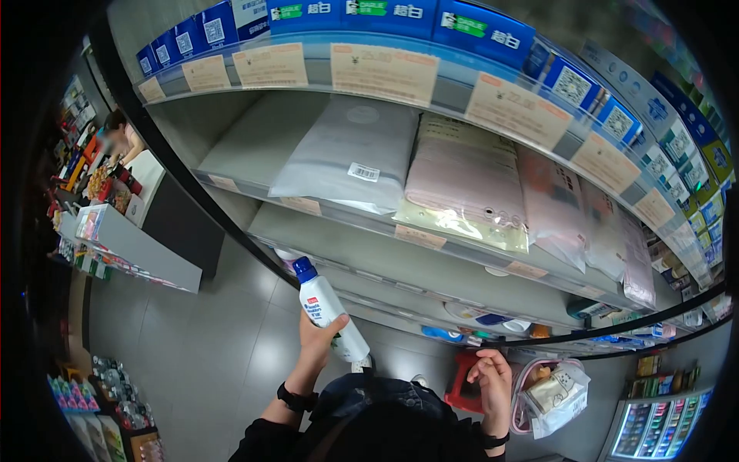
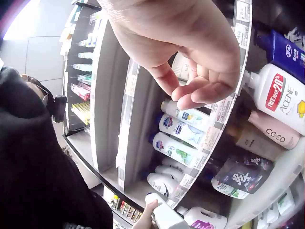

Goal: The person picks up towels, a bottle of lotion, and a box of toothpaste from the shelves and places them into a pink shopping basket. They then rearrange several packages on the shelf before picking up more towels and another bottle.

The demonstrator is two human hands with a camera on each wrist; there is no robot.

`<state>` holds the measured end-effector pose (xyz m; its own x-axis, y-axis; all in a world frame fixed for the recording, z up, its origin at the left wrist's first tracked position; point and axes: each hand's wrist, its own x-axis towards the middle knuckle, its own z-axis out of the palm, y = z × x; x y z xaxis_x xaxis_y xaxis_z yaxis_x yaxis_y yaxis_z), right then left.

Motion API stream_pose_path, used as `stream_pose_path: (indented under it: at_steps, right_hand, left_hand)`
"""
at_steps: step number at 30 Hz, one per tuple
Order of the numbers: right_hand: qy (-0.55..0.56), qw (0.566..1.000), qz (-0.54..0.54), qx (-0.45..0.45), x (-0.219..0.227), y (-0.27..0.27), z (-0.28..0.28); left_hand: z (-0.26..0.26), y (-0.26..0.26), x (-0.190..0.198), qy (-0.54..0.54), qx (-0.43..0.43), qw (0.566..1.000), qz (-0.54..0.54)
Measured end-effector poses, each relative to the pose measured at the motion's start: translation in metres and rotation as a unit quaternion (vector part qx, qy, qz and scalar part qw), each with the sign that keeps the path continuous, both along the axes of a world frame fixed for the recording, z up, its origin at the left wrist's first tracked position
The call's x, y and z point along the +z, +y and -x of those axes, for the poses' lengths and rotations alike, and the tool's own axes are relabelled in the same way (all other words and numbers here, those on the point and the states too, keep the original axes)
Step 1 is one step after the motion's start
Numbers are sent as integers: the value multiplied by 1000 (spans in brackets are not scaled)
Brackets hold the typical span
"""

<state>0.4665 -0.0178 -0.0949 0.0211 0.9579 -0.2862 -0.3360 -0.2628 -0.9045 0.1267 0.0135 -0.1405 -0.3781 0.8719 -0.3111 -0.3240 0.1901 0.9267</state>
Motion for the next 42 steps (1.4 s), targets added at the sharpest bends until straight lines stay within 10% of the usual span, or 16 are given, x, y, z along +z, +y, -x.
stream_pose_path:
  at_steps: [15,18,21,42]
  right_hand:
    - [-38,998,2,51,-5,9,43]
    - [-36,999,4,40,-8,4,43]
    - [-33,999,8,22,-12,-5,41]
    - [-24,980,45,-194,-14,-106,13]
  left_hand:
    - [37,-9,11,30,47,998,-24]
    - [40,-9,-6,172,12,983,-56]
    - [43,-5,-44,469,-19,880,-77]
    - [45,141,-162,291,-29,955,-40]
